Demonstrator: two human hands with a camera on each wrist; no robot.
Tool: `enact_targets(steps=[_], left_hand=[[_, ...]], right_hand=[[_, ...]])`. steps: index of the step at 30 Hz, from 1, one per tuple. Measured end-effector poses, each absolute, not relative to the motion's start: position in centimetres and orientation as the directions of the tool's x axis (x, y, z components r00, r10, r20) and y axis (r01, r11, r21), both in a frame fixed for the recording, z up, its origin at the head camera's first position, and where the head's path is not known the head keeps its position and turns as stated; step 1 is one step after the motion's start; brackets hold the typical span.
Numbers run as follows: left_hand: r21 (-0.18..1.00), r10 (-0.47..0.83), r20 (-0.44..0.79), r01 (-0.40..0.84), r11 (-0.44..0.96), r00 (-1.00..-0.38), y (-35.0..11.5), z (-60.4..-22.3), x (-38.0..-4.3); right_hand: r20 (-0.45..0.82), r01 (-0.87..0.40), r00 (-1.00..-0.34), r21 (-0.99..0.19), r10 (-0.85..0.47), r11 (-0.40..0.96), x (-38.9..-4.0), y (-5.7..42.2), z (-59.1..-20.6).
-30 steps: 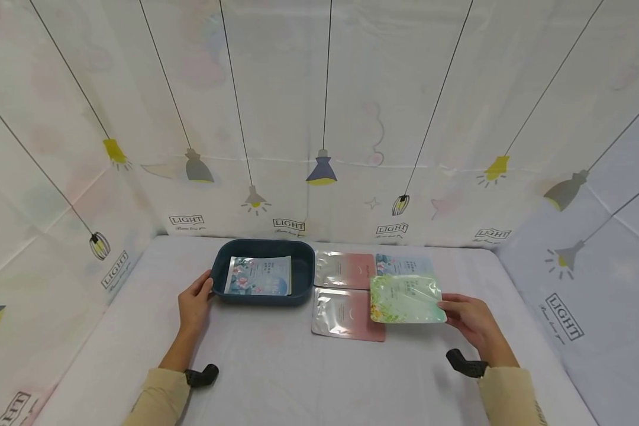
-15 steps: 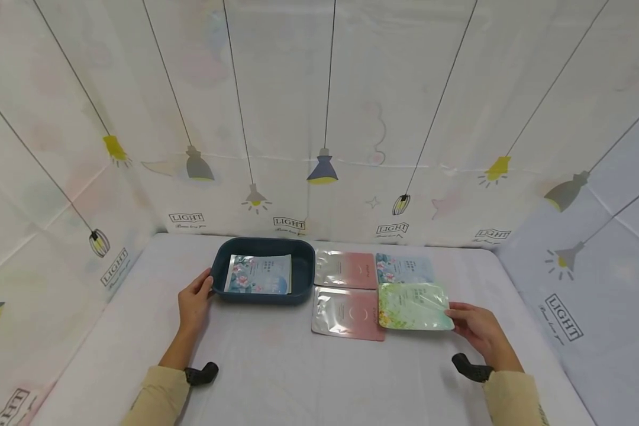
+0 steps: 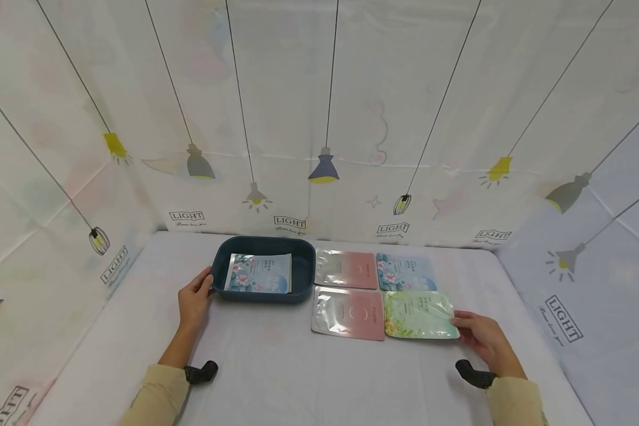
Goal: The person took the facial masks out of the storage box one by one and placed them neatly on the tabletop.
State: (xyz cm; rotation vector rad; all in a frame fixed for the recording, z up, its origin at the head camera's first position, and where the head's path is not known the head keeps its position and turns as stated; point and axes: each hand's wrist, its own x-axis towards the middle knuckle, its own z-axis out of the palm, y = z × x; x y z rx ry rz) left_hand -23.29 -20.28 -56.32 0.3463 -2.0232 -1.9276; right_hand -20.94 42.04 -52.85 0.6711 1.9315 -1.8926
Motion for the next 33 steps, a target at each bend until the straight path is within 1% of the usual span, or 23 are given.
enact_targets(steps=[2,3,9,11,19,24,28,33], left_hand=[[0.997,-0.391,0.066,0.047,0.058,-0.918,-20.3,-56.3,-23.2],[0.997,-0.392,0.065,0.046,0.057,-0.918,-20.2,-56.2,-23.2],[0.998,-0.398,0.058,0.048,0.035,-0.915,-20.1,-56.0,-23.0],[0.998,-0.399,0.055,0.046,0.031,-0.915,-20.1,-56.0,-23.0],[0.999,-0.386,0.042,0.029,0.040,-0.922,-20.3,-56.1,-23.2],[0.999,-0.394,0.046,0.032,0.044,-0.918,-20.2,-56.1,-23.3],[0.998,-0.401,0.056,0.039,0.051,-0.915,-20.1,-56.1,-23.2],[0.997,-0.402,0.061,0.039,0.062,-0.914,-20.2,-56.1,-23.2]], right_hand=[[-0.552,0.556,-0.828,-0.831,0.096,0.021,-20.9,42.1,-53.1],[-0.545,0.552,-0.832,-0.832,0.102,0.055,-20.9,42.1,-53.2],[-0.459,0.491,-0.871,-0.812,0.175,0.314,-20.9,41.3,-53.4],[-0.429,0.470,-0.882,-0.800,0.194,0.371,-21.0,41.0,-53.4],[-0.366,0.449,-0.894,-0.727,0.259,0.519,-21.2,40.1,-53.2],[-0.327,0.441,-0.897,-0.692,0.296,0.572,-21.3,39.9,-53.1],[-0.328,0.449,-0.893,-0.689,0.307,0.569,-21.4,39.9,-53.1],[-0.330,0.439,-0.898,-0.701,0.290,0.562,-21.5,39.6,-52.6]])
